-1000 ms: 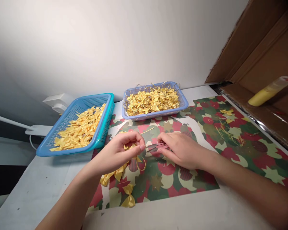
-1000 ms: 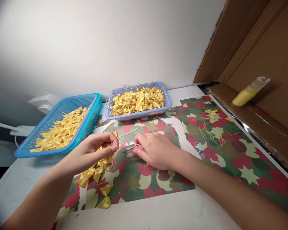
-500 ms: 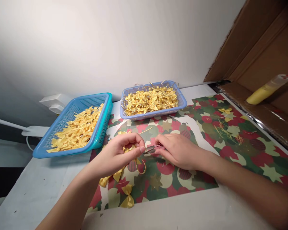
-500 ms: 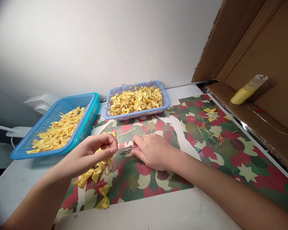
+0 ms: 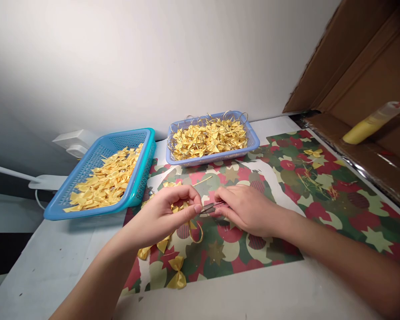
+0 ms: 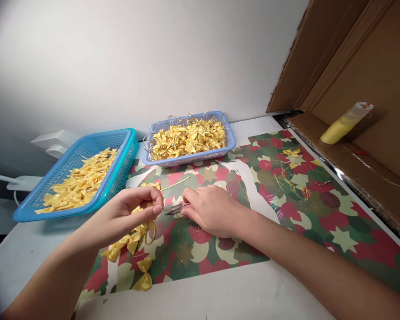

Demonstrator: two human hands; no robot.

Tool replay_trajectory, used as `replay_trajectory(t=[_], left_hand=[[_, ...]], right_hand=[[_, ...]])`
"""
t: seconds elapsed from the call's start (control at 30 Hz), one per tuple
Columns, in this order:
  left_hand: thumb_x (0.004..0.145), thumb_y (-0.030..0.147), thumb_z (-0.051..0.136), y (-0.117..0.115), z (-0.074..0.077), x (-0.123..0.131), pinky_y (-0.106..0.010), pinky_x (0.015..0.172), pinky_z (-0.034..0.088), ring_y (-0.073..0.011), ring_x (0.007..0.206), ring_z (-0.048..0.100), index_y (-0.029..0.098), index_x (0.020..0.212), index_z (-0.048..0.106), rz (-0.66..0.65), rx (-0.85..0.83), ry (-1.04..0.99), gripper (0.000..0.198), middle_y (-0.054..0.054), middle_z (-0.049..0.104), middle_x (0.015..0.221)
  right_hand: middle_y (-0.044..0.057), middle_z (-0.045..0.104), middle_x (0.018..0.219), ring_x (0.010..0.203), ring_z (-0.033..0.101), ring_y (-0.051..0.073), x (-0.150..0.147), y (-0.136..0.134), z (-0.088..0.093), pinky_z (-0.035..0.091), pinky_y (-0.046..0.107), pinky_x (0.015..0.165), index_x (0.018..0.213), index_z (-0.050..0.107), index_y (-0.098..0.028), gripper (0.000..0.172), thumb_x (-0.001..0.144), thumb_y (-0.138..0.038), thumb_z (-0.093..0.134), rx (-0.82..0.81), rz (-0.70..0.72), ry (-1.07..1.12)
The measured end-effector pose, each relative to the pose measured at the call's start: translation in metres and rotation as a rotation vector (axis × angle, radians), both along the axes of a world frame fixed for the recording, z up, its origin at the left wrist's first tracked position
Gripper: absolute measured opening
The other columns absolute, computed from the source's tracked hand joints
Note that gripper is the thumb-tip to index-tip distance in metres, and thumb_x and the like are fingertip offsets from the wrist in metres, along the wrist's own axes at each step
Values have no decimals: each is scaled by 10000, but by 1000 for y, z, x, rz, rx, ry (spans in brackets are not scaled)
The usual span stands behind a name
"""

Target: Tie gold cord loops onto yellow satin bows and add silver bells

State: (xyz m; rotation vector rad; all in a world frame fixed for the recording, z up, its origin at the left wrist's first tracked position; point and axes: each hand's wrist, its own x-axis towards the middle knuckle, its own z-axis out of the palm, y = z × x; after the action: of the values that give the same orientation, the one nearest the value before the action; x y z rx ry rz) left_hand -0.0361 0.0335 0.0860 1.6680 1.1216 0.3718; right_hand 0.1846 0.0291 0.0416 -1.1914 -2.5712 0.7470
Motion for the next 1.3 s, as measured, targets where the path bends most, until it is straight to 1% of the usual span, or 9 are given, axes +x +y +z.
replay_trajectory(t=[0.17,0.5,0.7,0.8,0.9,1.0,1.1,1.2,1.3], left_hand=[[909,339,558,-1,-1,-1,-186,534,428,-90,596,519,173,789,593,-5,-19,-11,208,21,537,719],[908,325,559,0,1,1,-183,561,420,-100,642,501,168,773,604,-20,42,6,211,9,542,725],[898,351,566,1,0,0,-186,520,429,-93,590,512,168,778,593,5,-19,-3,220,15,524,710],[891,368,574,2,-1,-1,-191,506,436,-90,565,510,168,783,582,18,-66,-13,227,19,518,706],[892,383,568,3,-3,-2,-206,522,451,-99,573,513,170,798,579,32,-98,-23,233,18,515,710],[889,381,572,3,-5,-1,-204,537,434,-101,596,489,170,799,582,44,-78,-33,230,20,506,705],[894,374,568,3,-8,0,-199,548,401,-100,613,452,170,794,581,40,-57,-42,227,23,497,702],[903,379,550,3,-11,1,-207,548,372,-104,615,432,168,793,579,36,-42,-31,240,22,485,697],[897,388,554,2,-14,2,-206,532,362,-101,588,434,172,802,580,38,-44,-44,238,34,472,669]], right_hand=[[53,656,863,776,584,205,-1,0,0,377,311,697,961,524,-175,160,987,-295,422,2,-1,3],[48,649,835,757,570,199,0,0,0,350,303,673,961,538,-178,163,982,-284,416,25,-2,-6],[24,634,785,707,554,185,1,1,-1,328,295,646,893,520,-191,165,979,-288,418,34,-2,-10],[27,636,799,719,553,190,4,4,2,330,296,645,915,537,-191,159,978,-295,435,26,-35,-48],[65,641,882,795,547,215,6,10,0,351,316,688,946,565,-166,158,969,-294,476,120,-87,-122],[101,641,962,894,530,252,7,15,-9,370,365,782,945,590,-139,157,949,-286,534,253,-99,-209],[127,628,1055,984,511,286,8,17,-18,382,410,844,971,611,-130,147,915,-265,592,287,-102,-261],[138,600,1156,1091,480,310,7,15,-19,379,456,915,962,632,-147,136,907,-267,599,237,-124,-154],[93,622,1111,1081,518,244,3,7,-10,411,394,928,983,639,-178,152,948,-276,528,25,-94,190]])
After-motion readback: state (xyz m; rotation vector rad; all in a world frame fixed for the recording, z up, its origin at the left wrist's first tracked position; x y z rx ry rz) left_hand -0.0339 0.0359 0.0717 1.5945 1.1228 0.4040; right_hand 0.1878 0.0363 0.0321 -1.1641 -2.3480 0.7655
